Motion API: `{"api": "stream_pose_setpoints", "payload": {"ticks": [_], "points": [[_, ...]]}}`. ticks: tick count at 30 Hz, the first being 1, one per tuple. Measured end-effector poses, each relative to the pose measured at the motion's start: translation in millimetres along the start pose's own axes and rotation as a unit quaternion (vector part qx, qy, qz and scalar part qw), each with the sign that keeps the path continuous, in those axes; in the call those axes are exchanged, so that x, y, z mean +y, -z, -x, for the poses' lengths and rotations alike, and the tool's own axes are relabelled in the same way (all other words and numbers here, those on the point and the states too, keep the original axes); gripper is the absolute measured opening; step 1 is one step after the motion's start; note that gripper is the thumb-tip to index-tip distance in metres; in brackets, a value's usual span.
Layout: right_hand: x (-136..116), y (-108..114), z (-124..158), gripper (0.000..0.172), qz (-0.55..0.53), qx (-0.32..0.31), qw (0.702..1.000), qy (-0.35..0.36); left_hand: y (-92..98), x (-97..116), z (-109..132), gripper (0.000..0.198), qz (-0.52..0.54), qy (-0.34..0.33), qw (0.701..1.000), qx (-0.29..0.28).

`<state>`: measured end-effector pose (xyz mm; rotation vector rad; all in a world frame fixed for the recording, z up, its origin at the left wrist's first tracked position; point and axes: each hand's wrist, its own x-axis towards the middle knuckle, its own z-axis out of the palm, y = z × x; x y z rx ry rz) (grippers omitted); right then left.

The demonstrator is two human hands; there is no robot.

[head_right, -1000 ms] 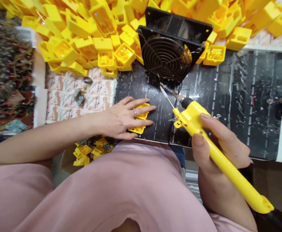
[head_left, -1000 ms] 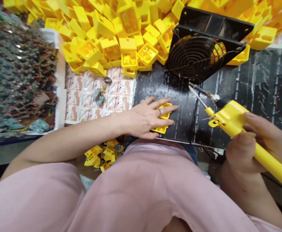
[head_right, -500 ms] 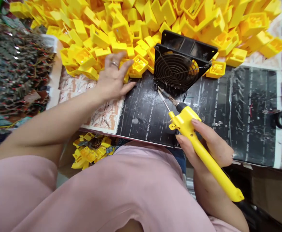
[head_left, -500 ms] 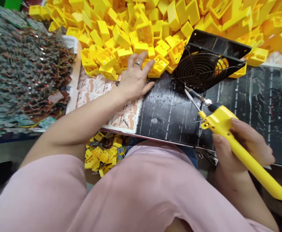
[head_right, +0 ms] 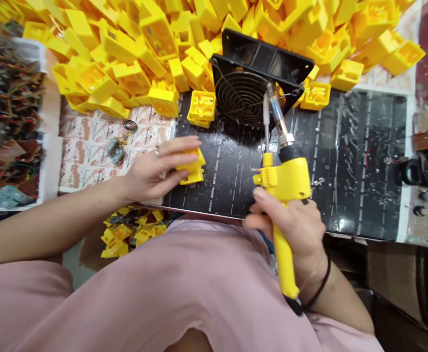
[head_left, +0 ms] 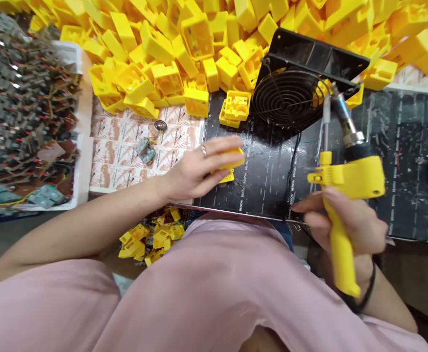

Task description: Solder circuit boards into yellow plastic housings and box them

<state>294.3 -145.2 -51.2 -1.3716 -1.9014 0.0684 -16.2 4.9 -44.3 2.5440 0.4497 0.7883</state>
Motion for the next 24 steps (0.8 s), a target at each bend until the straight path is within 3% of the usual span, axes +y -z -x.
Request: {"api": "stream_pose_setpoints", "payload": {"ticks": [2,3,6,8,12,15,17,21,24], "points": [[1,-4,-10,0.034,0.028,-0.023,0.996,0.087,10.1,-3,10,0.055,-0.038,0.070,0.996,0.025],[0,-7,-15,0.033,0.034,-0.032,0.992,0.113,14.3,-4,16,0.059,-0.060,0.087,0.994,0.012],[-5,-20,-32,0.024,0.028,-0.056,0.987,0.150,20.3,-7,39,0.066,-0.099,0.080,0.989,-0.079],[-13,-36,-46,0.019,-0.003,-0.084,0.980,0.183,19.7,-6,50,0.070,-0.110,0.090,0.984,-0.110],[-31,-75,-72,0.024,-0.061,-0.135,0.961,0.234,17.3,-1,55,0.072,-0.150,0.178,0.968,-0.090],[-38,-94,-77,0.027,-0.023,-0.156,0.959,0.234,20.2,3,55,0.063,-0.158,0.205,0.963,-0.072],[-41,-95,-74,0.025,0.008,-0.148,0.966,0.213,22.8,6,56,0.064,-0.157,0.205,0.963,-0.079],[-45,-82,-61,0.019,0.010,-0.075,0.988,0.138,20.6,9,49,0.060,-0.212,0.207,0.948,-0.118],[-45,-77,-53,0.017,0.043,-0.030,0.991,0.121,19.5,13,36,0.065,-0.255,0.196,0.936,-0.140]]}}
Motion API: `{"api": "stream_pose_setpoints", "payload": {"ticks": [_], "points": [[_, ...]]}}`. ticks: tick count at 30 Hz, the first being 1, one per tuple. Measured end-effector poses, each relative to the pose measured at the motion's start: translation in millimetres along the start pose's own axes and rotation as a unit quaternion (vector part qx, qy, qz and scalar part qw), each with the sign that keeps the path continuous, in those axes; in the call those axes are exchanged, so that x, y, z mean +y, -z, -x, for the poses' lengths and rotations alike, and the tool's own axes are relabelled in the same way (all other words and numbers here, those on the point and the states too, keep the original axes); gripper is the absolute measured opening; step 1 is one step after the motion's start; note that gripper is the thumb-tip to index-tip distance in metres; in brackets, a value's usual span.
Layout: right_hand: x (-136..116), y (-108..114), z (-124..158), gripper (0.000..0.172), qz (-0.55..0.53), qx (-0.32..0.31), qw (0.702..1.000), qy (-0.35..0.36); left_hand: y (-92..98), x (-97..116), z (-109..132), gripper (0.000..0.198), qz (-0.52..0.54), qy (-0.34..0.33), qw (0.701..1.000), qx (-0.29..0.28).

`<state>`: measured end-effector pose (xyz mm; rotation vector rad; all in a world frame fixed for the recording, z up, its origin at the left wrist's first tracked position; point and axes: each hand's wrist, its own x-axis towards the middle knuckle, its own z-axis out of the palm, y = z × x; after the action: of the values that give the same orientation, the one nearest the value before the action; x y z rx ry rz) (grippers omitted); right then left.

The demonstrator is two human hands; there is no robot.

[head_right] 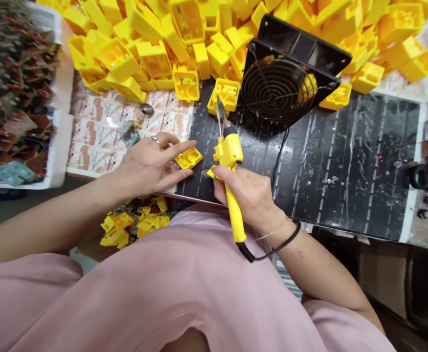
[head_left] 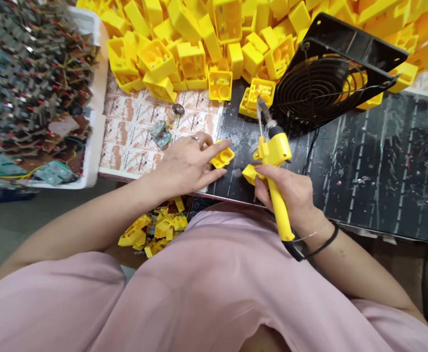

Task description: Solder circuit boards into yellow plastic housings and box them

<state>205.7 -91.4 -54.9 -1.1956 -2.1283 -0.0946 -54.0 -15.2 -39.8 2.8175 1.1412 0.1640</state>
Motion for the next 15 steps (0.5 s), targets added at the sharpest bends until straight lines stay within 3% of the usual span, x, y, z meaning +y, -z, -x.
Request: {"api": "stream_pose_setpoints", "payload": {"ticks": [3,5,6,7,9,11,13,15], "points": [[5,1,7,0.014,0.067,0.011,0.997,-0.020,13.2,1,9,0.069,0.027,0.010,0.997,0.074],[13,3,12,0.015,0.106,0.010,0.994,-0.031,17.7,-1,34,0.050,0.054,0.014,0.989,0.138],[18,5,14,0.014,0.122,0.003,0.992,-0.021,15.5,-1,51,0.042,0.068,-0.004,0.988,0.138],[24,7,15,0.014,0.134,-0.007,0.991,-0.011,9.3,0,71,0.039,0.079,-0.032,0.990,0.109],[34,14,15,0.019,0.139,-0.043,0.989,0.013,-15.2,8,113,0.035,0.100,-0.077,0.991,-0.031],[43,21,13,0.027,0.127,-0.042,0.990,0.056,-51.2,19,148,0.033,0.082,-0.019,0.984,-0.158],[48,24,12,0.036,0.093,-0.042,0.990,0.099,-87.5,28,173,0.033,0.092,0.031,0.957,-0.273],[50,23,12,0.043,0.042,-0.070,0.991,0.109,-113.1,31,188,0.046,0.083,0.072,0.935,-0.338]]}}
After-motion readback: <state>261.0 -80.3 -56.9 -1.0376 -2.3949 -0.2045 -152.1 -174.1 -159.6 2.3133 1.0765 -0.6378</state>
